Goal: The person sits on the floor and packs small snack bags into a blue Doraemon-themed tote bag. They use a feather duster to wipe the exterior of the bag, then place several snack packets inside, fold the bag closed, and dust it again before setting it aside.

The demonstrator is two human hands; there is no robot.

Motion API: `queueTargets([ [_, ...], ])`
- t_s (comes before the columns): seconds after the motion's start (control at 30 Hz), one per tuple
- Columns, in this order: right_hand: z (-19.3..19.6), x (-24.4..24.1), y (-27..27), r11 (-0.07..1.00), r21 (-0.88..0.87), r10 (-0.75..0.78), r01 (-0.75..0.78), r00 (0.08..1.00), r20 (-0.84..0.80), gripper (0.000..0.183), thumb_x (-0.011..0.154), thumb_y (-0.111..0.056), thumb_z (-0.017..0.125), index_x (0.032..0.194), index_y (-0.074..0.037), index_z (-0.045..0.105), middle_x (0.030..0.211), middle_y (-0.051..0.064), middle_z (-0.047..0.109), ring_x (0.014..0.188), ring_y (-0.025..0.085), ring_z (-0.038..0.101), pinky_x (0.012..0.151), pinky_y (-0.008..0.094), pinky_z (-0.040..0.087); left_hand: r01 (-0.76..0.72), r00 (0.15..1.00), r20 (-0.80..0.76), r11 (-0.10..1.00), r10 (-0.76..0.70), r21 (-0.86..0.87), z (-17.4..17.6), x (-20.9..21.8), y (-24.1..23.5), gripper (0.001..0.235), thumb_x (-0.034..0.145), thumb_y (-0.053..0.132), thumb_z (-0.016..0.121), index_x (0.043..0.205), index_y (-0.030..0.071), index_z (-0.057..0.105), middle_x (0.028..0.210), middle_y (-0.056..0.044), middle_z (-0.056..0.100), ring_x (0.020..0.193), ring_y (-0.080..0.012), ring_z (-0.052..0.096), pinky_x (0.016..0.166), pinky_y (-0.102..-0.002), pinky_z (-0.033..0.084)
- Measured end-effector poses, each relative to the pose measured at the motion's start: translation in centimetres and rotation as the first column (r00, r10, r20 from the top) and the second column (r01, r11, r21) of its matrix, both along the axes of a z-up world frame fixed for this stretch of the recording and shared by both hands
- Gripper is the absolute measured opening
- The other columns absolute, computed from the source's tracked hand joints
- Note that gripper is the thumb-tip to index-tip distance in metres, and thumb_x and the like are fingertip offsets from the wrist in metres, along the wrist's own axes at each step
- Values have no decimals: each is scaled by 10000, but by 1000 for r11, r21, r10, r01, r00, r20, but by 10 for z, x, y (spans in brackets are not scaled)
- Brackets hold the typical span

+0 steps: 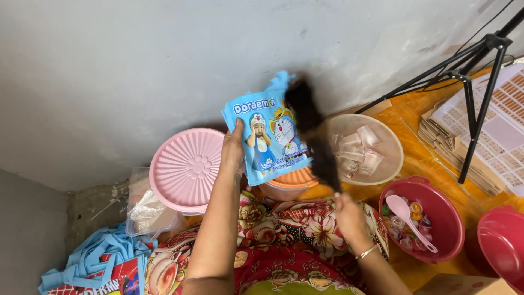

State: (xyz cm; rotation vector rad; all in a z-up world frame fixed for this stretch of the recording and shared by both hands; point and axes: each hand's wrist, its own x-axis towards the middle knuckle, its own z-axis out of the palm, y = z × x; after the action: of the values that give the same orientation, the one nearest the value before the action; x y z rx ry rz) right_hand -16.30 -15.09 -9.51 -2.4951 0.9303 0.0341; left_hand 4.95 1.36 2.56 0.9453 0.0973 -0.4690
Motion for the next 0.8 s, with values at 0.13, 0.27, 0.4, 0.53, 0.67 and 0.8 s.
queueTargets([
  [0.13,9,-5,-24,946,153,-310,285,935,174,427,915,-390,325,813,-36,540,714,247,610,845,427,564,707,508,432,-76,953,301,988,33,134,22,-16,0,301,845,360,511,857,63,563,643,-80,580,580,-159,592,511,-291,526],
  [0.27,8,-25,23,995,98,-57,26,940,337,267,924,-230,302,865,-53,494,465,-39,478,291,59,413,228,168,362,92,960,256,992,-112,89,11,-5,-4,437,769,384,473,1052,59,542,1015,-128,610,908,-246,594,799,-365,495],
  [0.4,-24,-31,36,956,-33,292,-290,947,137,214,889,-287,308,869,-106,422,553,6,485,334,128,451,252,239,374,-204,788,607,887,-101,414,-98,76,-19,165,879,79,396,871,121,555,812,-41,558,754,-106,519,675,-225,473],
  [0.53,21,-24,-1,895,365,-246,257,966,-77,300,934,-281,327,812,-64,494,578,52,504,486,174,467,443,263,368,8,986,164,998,-17,54,4,3,-2,440,756,369,490,1073,67,528,1023,-136,606,896,-251,594,785,-370,496],
  [0.67,29,-34,-15,918,272,-345,288,920,188,340,918,-308,348,718,-48,435,564,112,543,556,261,536,587,367,406,58,962,260,993,-83,104,12,-3,-1,440,762,374,481,1077,70,528,1043,-125,603,929,-254,592,797,-373,503],
  [0.8,27,-44,28,965,250,-113,75,984,141,241,927,-193,331,863,-47,512,508,-9,499,331,72,417,273,160,364,84,926,347,978,-147,191,5,3,2,434,764,408,472,1036,79,545,1029,-106,609,932,-228,591,808,-348,496],
])
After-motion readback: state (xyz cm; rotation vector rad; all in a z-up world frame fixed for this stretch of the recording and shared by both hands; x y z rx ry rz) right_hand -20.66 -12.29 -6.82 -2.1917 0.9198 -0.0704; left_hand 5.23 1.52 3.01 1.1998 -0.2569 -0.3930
